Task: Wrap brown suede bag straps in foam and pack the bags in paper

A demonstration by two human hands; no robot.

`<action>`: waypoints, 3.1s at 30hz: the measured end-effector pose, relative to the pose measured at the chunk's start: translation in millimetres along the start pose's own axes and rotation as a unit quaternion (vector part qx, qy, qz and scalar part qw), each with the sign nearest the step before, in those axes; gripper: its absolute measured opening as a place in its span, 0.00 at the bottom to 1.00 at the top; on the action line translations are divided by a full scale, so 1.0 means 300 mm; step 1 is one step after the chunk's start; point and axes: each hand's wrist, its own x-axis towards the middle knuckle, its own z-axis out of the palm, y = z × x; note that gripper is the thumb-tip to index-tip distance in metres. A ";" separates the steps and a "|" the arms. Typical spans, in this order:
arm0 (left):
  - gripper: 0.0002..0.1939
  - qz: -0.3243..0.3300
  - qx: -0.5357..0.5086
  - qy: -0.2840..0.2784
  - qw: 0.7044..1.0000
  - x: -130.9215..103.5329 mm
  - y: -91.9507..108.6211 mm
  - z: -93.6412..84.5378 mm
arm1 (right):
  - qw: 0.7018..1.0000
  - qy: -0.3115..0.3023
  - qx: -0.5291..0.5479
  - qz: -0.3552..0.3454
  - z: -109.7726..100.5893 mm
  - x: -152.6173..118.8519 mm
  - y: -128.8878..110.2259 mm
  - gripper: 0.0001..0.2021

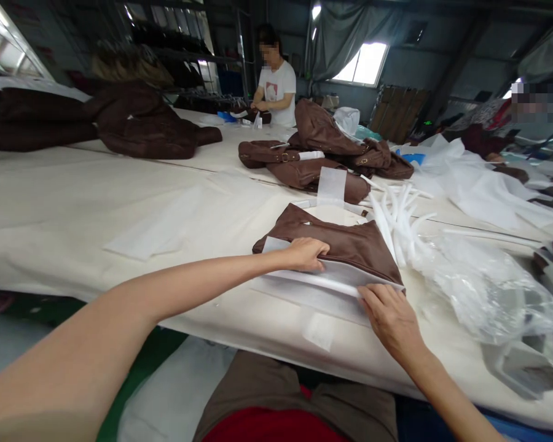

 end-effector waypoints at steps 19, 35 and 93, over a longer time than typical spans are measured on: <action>0.12 0.187 0.065 0.108 0.974 -0.115 -0.045 0.139 | 0.993 0.066 -0.077 0.061 0.088 -0.002 -0.060 0.04; 0.03 0.265 0.211 0.110 0.934 -0.132 -0.092 0.090 | 0.979 -0.206 -0.009 0.008 0.054 0.056 0.047 0.28; 0.48 0.369 0.030 -0.030 0.928 -0.175 -0.139 0.118 | 0.980 -0.188 0.052 -0.037 0.062 -0.036 0.077 0.24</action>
